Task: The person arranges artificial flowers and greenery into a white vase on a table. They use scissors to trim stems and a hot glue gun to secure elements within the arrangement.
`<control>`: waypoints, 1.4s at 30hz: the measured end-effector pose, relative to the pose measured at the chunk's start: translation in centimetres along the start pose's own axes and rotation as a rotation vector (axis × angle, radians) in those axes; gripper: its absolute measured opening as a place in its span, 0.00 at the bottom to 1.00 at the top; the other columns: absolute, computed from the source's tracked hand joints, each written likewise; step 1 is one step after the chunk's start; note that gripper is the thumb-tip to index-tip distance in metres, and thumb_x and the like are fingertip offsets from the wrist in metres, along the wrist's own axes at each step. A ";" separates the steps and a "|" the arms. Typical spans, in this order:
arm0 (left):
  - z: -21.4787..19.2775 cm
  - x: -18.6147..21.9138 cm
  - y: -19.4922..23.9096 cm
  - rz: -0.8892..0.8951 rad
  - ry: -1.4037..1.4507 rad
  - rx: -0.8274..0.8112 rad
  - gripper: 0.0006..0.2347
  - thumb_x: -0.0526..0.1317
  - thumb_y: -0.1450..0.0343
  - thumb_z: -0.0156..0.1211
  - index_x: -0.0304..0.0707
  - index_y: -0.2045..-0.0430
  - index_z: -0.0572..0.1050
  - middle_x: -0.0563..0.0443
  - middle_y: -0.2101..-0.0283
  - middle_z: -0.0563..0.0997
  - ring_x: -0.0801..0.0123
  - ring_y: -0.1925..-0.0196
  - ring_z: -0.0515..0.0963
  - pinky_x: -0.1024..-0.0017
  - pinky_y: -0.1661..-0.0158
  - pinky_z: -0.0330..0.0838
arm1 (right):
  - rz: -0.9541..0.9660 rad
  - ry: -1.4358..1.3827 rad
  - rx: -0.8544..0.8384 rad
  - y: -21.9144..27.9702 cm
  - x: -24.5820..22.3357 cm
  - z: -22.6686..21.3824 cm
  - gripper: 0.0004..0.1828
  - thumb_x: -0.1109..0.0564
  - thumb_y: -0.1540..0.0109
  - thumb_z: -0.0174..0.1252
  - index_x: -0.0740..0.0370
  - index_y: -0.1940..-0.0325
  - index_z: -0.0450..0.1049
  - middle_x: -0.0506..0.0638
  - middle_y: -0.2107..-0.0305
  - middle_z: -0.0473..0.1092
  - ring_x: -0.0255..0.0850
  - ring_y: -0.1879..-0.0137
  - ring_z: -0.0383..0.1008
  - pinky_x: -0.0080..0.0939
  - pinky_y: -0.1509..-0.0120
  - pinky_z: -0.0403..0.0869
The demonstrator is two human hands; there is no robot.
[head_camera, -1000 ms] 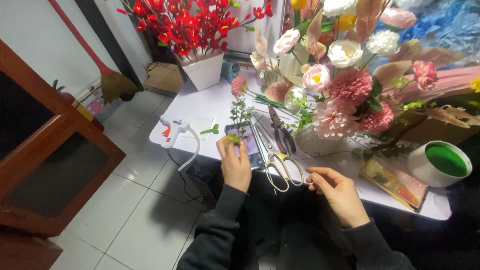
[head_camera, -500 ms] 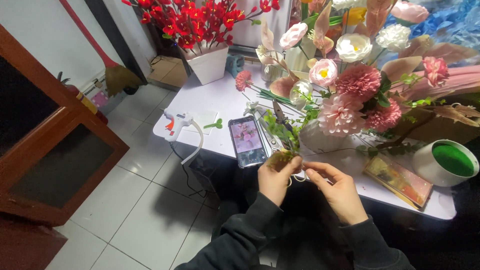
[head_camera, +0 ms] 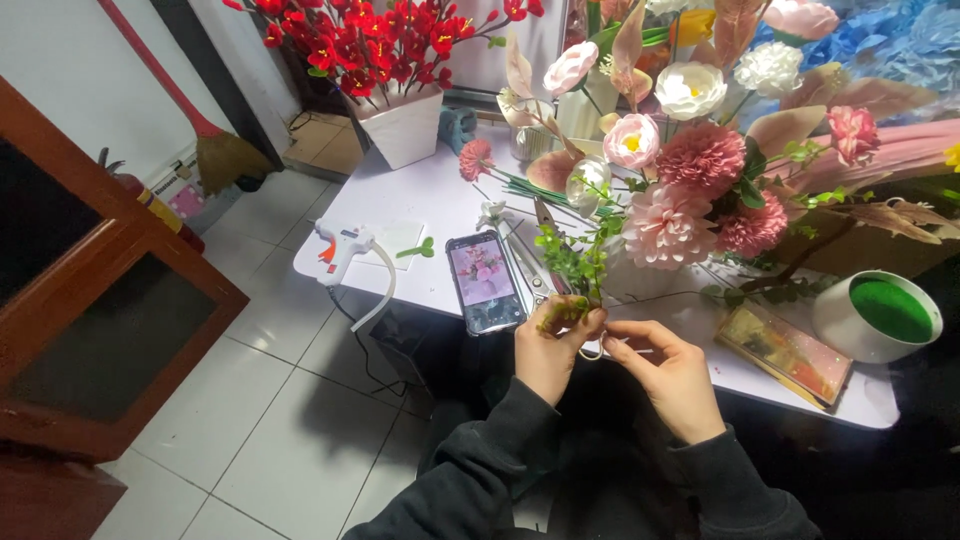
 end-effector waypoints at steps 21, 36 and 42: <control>-2.0 -4.1 -3.9 -0.089 0.088 0.273 0.14 0.37 0.44 0.73 0.30 0.70 0.77 0.39 0.69 0.81 0.61 0.64 0.81 0.71 0.66 0.79 | -0.059 0.142 0.396 -6.7 5.2 -8.7 0.11 0.56 0.43 0.62 0.59 0.57 0.77 0.55 0.69 0.73 0.39 0.64 0.70 0.37 0.59 0.72; -0.1 1.9 -0.2 0.255 -0.156 0.101 0.06 0.31 0.38 0.65 0.27 0.72 0.77 0.32 0.72 0.78 0.47 0.67 0.81 0.67 0.72 0.79 | -0.149 0.136 0.338 -4.1 2.0 -6.4 0.07 0.60 0.42 0.59 0.54 0.60 0.77 0.48 0.70 0.73 0.32 0.64 0.69 0.34 0.59 0.72; 2.4 0.2 0.0 0.181 0.023 -0.186 0.10 0.32 0.38 0.65 0.30 0.66 0.74 0.38 0.68 0.78 0.58 0.61 0.79 0.72 0.68 0.77 | -0.325 0.058 0.023 -0.1 -6.1 -1.5 0.20 0.60 0.49 0.64 0.57 0.52 0.76 0.46 0.59 0.72 0.31 0.62 0.66 0.31 0.54 0.71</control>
Point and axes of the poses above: each hand's wrist, its own y-axis away from the middle knuckle, its own z-axis out of the palm, x = y × z, the point moved 8 cm from there along -y, towards the middle knuckle
